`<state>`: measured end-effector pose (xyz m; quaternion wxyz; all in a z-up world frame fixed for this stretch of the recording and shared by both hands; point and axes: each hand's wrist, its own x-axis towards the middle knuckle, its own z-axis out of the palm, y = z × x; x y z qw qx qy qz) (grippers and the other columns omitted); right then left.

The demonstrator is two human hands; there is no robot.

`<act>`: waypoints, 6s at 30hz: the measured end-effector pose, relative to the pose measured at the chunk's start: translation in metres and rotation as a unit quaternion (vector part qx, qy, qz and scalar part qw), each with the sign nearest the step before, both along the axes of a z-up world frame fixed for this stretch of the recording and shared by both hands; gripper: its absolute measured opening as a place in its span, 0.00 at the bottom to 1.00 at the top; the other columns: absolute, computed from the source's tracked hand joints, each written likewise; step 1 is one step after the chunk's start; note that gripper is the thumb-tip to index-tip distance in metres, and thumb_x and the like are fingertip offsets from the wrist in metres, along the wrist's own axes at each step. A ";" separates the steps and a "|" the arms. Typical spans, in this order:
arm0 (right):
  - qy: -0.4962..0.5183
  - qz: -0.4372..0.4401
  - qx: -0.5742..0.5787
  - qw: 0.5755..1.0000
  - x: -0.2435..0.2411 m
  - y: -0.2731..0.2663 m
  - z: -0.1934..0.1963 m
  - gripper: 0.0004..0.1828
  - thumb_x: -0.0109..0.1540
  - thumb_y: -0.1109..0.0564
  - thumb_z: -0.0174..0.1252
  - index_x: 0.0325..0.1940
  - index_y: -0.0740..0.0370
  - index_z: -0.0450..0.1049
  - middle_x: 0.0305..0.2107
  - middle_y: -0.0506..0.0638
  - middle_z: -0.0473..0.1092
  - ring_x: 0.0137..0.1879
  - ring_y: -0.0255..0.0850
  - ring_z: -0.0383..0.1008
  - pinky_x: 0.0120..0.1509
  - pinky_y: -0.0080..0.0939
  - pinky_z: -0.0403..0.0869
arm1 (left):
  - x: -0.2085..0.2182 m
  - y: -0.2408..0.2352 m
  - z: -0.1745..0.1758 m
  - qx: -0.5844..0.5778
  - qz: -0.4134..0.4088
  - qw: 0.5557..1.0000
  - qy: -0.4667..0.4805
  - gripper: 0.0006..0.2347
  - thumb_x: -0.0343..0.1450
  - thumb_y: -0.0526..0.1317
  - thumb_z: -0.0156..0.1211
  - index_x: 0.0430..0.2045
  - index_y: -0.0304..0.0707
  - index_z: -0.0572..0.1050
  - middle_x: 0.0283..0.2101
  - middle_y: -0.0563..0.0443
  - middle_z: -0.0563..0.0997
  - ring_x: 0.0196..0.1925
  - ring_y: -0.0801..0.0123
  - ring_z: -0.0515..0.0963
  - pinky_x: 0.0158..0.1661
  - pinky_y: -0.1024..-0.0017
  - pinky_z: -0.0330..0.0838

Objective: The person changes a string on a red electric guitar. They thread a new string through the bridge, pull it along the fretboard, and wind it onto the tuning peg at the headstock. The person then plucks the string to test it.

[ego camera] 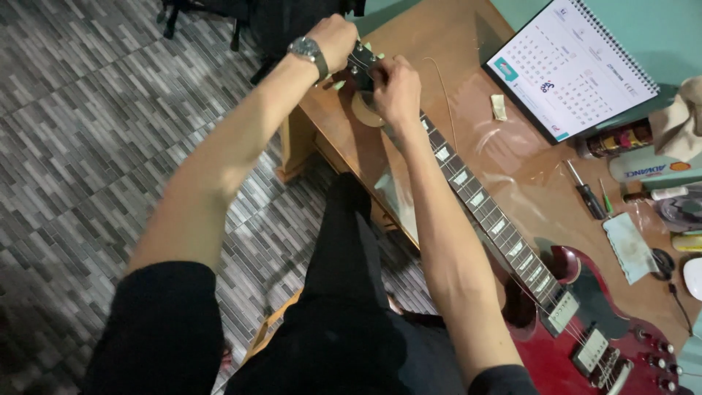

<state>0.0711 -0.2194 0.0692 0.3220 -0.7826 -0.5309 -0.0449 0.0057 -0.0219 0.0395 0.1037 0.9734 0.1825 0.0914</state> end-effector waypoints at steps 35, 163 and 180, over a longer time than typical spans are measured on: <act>-0.025 0.042 0.036 0.998 -0.011 -0.011 0.004 0.10 0.58 0.66 0.53 0.34 0.61 0.81 0.30 0.52 0.70 0.32 0.51 0.73 0.34 0.49 0.69 | -0.022 0.016 -0.017 0.381 -0.147 0.903 -0.132 0.08 0.70 0.37 0.56 0.41 0.45 0.78 0.40 0.54 0.80 0.42 0.63 0.79 0.42 0.69 0.75; -0.229 0.020 0.165 0.959 -0.208 -0.343 0.085 0.06 0.63 0.70 0.59 0.44 0.74 0.72 0.19 0.51 0.56 0.21 0.44 0.52 0.25 0.45 0.54 | -0.198 -0.344 0.150 -0.650 -0.084 0.747 0.108 0.03 0.63 0.34 0.61 0.17 0.39 0.76 0.18 0.59 0.74 0.21 0.81 0.65 0.22 0.77 0.54; 0.208 -0.272 0.323 0.882 -0.241 -0.335 0.085 0.05 0.64 0.60 0.62 0.37 0.66 0.75 0.24 0.48 0.72 0.30 0.29 0.67 0.38 0.27 0.69 | -0.204 -0.373 0.142 -0.275 -0.309 0.763 -0.497 0.06 0.71 0.29 0.67 0.36 0.22 0.78 0.39 0.38 0.81 0.38 0.53 0.83 0.42 0.62 0.83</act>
